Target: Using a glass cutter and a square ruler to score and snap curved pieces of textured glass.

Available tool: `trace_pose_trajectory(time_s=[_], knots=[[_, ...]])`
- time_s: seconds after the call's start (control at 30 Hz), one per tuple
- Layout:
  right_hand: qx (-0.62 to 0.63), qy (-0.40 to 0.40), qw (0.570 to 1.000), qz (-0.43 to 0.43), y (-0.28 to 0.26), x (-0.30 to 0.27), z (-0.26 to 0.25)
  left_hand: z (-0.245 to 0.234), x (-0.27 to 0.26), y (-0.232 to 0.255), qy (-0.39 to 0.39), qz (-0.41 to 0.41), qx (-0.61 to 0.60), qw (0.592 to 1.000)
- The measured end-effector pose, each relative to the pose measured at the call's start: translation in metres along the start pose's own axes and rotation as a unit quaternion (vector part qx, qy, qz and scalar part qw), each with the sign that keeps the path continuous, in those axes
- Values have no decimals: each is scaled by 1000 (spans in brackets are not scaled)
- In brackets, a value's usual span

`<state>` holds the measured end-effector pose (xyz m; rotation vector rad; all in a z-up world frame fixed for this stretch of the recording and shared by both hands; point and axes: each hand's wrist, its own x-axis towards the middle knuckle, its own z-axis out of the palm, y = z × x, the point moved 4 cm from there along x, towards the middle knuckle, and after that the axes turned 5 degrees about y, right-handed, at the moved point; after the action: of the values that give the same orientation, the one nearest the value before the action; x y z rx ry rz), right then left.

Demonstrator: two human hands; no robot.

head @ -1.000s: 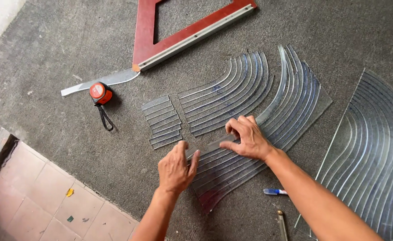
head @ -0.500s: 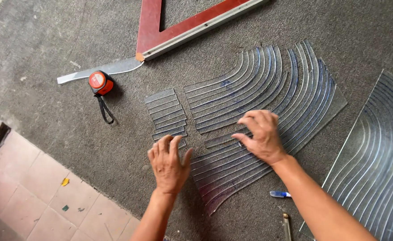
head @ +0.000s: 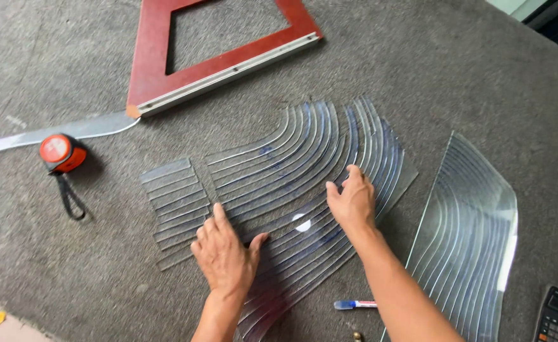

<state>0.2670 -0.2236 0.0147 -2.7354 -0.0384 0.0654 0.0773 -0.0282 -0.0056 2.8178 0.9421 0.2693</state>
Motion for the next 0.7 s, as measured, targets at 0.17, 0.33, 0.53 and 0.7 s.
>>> trace_pose_trajectory(time_s=[0.17,0.33,0.53,0.7], knots=[[58,-34,994,88,1,3,6,12,-3,-2,-8,-39,-49,998],[72,-24,997,16,9,12,21,20,-2,-3,10,-91,-115,989],[98,-34,993,52,8,5,10,-9,-17,13,91,-91,-198,972],[158,-48,980,107,-9,-4,-7,-14,-26,13,110,-148,-312,932]])
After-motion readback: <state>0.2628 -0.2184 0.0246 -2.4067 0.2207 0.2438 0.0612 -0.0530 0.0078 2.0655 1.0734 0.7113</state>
